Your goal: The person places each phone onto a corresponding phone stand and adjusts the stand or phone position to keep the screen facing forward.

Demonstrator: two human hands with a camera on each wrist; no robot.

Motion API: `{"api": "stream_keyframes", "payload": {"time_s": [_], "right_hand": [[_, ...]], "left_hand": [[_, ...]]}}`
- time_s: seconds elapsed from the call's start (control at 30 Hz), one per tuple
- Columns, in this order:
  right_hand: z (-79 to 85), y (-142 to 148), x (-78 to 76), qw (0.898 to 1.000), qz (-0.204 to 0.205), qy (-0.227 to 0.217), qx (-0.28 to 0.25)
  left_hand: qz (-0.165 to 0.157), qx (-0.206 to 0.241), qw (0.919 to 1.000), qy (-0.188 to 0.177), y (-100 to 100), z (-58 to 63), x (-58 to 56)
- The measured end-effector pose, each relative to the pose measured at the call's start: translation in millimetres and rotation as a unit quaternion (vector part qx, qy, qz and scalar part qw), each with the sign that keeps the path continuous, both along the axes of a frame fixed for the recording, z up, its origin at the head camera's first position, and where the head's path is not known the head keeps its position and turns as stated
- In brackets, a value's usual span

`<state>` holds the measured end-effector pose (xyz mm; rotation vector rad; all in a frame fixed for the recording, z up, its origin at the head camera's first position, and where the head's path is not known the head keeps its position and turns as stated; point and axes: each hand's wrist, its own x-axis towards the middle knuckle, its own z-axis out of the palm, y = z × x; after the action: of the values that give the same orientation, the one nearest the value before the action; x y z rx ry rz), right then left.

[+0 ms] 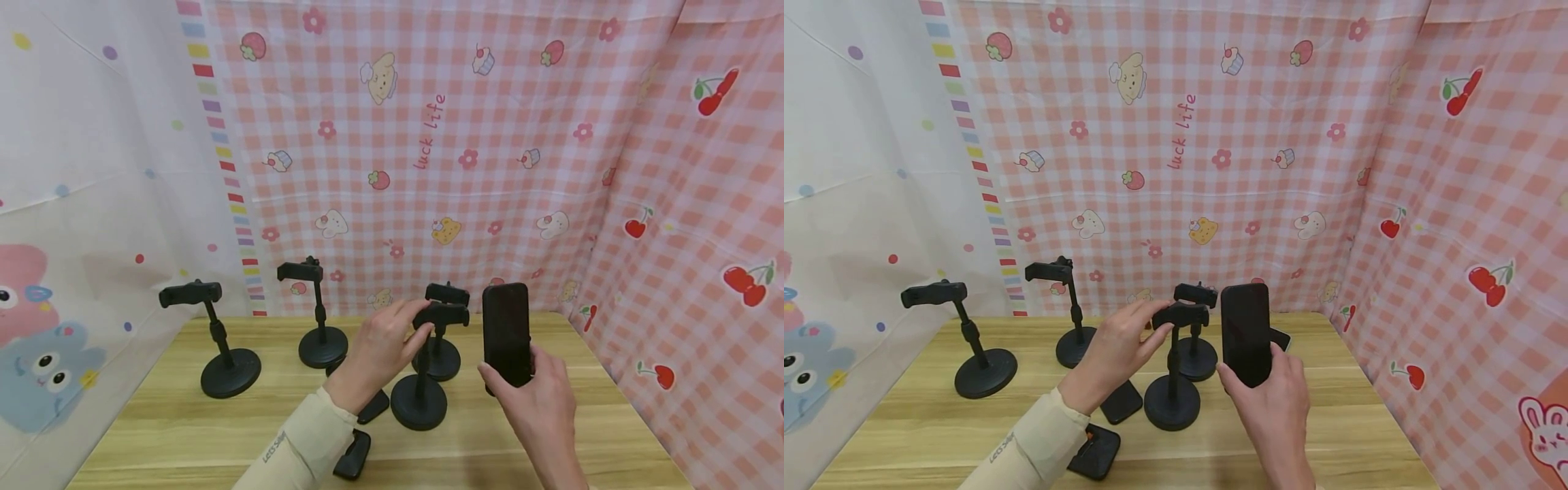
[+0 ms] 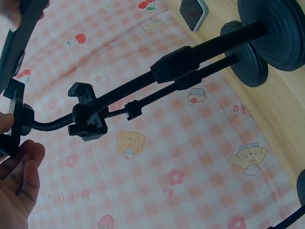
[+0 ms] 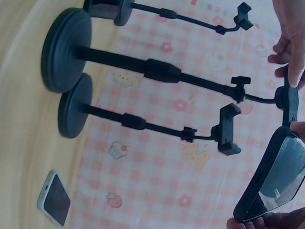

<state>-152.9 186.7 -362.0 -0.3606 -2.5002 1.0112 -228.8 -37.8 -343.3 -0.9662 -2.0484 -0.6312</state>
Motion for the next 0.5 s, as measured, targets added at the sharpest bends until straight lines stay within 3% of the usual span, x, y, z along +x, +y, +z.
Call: {"api": "stream_keyframes", "payload": {"time_s": [0.5], "right_hand": [[8.8,-23.0,0.0,0.996,0.027,0.080,-0.004]], "left_hand": [[-0.004,-0.012,0.9994,0.031,-4.9,-5.2,-1.9]]}}
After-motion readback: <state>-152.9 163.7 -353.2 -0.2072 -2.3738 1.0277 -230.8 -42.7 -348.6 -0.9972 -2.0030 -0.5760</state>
